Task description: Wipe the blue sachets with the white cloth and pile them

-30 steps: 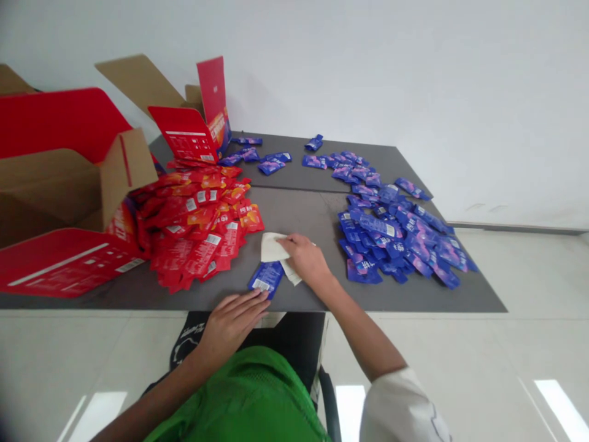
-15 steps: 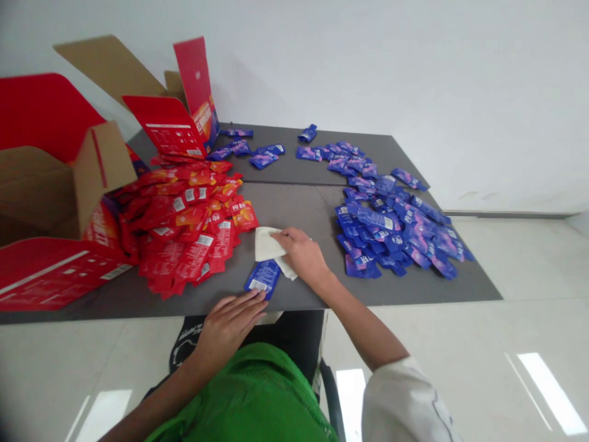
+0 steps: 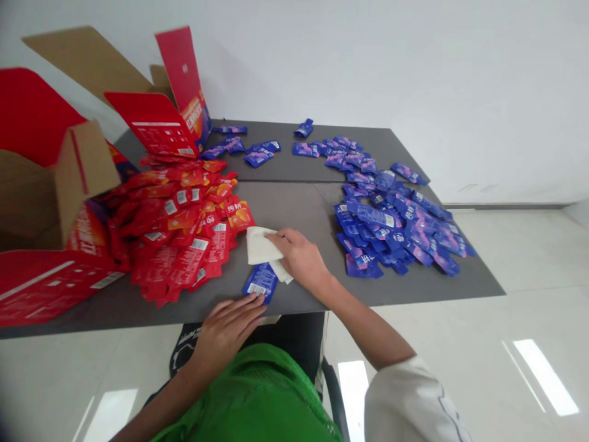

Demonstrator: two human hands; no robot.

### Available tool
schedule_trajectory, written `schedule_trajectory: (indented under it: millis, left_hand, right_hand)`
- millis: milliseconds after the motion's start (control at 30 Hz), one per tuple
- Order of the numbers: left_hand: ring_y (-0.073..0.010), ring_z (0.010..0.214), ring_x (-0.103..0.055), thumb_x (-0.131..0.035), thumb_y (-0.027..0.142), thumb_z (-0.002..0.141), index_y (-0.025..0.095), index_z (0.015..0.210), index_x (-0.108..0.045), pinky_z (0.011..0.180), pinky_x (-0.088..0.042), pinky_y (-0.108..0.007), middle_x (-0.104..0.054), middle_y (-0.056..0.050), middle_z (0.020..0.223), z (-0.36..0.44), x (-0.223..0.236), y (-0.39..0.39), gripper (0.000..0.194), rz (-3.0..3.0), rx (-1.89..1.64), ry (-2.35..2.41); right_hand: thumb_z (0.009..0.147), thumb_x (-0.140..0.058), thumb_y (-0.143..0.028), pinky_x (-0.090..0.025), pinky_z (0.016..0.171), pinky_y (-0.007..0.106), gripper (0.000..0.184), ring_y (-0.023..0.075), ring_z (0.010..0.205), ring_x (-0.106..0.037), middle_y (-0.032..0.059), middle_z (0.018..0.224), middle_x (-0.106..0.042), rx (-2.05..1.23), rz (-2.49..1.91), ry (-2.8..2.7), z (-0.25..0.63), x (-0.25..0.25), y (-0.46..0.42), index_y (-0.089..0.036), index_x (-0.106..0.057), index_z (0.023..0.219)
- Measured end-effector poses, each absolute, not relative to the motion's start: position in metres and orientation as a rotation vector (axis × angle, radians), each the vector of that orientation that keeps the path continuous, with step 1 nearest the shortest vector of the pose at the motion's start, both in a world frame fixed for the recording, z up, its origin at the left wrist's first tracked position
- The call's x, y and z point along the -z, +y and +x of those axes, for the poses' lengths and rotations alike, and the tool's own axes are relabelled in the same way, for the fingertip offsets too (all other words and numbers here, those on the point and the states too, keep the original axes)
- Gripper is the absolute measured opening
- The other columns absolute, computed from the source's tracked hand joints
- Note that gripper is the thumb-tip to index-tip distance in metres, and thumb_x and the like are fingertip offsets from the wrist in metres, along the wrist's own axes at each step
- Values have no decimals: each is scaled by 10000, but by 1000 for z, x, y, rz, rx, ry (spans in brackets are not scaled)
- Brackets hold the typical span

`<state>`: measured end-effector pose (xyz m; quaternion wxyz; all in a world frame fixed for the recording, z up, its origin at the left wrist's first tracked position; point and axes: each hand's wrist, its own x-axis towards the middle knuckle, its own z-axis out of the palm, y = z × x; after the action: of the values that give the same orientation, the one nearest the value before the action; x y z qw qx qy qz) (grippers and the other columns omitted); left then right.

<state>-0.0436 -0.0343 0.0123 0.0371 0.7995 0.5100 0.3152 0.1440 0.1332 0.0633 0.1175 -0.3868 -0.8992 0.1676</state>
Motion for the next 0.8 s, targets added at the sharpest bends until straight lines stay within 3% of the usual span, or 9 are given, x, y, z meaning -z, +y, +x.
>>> schedule_trajectory:
  millis: [200,400,533,667,800]
  left_hand:
    - [-187,749,-757,-599,269,1033,279,1004,-794,826,-533,-369,-819,13,906,-50,-8,-35,197,2485,-891,1589]
    - [-189,1095,-747,-604,265,1041,228,1110,-752,899,-519,-346,-789,-10,1192,-50,-10,-29,167,2407,-969,1508]
    - [-185,1019,-764,-639,287,1022,229,1094,-757,880,-525,-344,-805,-7,1136,-50,-7,-30,149,2375,-998,1531]
    - [-192,743,-754,-686,304,986,287,930,-797,827,-533,-371,-809,20,837,-53,-5,-33,125,2431,-970,1587]
    - [-188,921,-774,-652,299,1012,267,1052,-782,856,-537,-351,-818,5,1059,-52,-8,-31,140,2387,-920,1541]
  right_hand:
    - [999,-567,-144,-566,966,335,414,220,1151,-648,84,1293,-687,-704,-752,-2771,138,-51,84,-243,-622,1398]
    - [951,-560,-69,-571,938,336,503,249,1159,-645,115,1327,-658,-502,-1151,-2709,143,-54,144,-230,-606,1426]
    - [927,-566,-47,-571,971,353,595,253,1210,-624,112,1357,-641,-516,-1033,-2642,148,-64,123,-242,-536,1489]
    - [1002,-544,-111,-573,977,346,434,230,1158,-646,83,1286,-692,-652,-735,-2756,142,-56,80,-226,-596,1417]
    - [1000,-541,-105,-578,955,336,442,226,1158,-649,82,1312,-680,-646,-922,-2759,135,-47,110,-244,-608,1414]
